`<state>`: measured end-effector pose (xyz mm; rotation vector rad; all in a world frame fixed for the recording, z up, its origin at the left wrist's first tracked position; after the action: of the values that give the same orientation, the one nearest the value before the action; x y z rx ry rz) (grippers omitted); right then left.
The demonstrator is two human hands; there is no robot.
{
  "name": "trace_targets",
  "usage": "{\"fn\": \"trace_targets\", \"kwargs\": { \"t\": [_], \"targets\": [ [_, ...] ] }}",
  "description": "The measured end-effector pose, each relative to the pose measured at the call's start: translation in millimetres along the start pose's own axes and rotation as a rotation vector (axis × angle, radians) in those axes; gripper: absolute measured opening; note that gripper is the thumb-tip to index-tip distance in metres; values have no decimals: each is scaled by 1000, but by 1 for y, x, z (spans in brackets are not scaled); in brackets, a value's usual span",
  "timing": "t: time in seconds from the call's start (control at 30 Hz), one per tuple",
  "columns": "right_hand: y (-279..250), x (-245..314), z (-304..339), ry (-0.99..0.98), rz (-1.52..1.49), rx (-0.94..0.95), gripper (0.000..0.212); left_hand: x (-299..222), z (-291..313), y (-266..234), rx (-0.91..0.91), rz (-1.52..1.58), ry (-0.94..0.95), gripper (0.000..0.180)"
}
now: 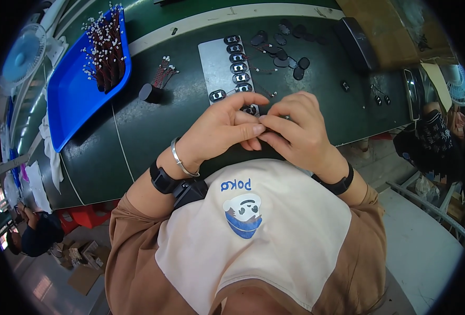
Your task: The person picks up a speaker and a wire, joins them together by hand, and places the assembled unit onto a metal plate. This process is repeated for several more units, with the person occasionally rearranging components on the table.
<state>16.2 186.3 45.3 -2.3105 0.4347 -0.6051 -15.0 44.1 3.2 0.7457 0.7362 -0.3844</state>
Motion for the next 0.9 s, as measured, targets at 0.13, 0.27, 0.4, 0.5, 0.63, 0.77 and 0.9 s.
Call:
{"fn": "trace_targets", "kwargs": {
  "t": [0.13, 0.27, 0.4, 0.5, 0.63, 0.77, 0.9],
  "targets": [
    [-9, 4, 1, -33, 33, 6, 33, 5, 1, 1, 71, 21, -128, 35],
    [-10, 10, -3, -101, 30, 62, 34, 4, 2, 1, 128, -10, -231, 31],
    [-11, 14, -4, -160, 43, 80, 30, 7, 1, -2, 235, -35, -266, 28],
    [-12, 12, -4, -186, 62, 103, 33, 11, -3, -3, 292, -53, -250, 28],
    [-27, 2, -12, -156, 26, 76, 36, 10, -2, 1, 324, -35, -209, 28],
    [-54, -50, 4, 242, 31, -108, 37, 6, 2, -2, 339, 115, -171, 24],
    [-50, -105, 33, 609, 31, 82, 36, 1, 0, -7, 338, 253, -78, 25]
  ]
}}
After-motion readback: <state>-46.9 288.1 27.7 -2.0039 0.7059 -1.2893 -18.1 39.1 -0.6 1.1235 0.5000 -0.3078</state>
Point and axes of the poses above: each hand's wrist, its own z-axis away from the middle knuckle, its own y-axis out of the palm, x = y × z, the point moved 5 cm from there along -z, towards the middle knuckle, and after that the axes turned 12 degrees about -y, right-handed, at the moved point
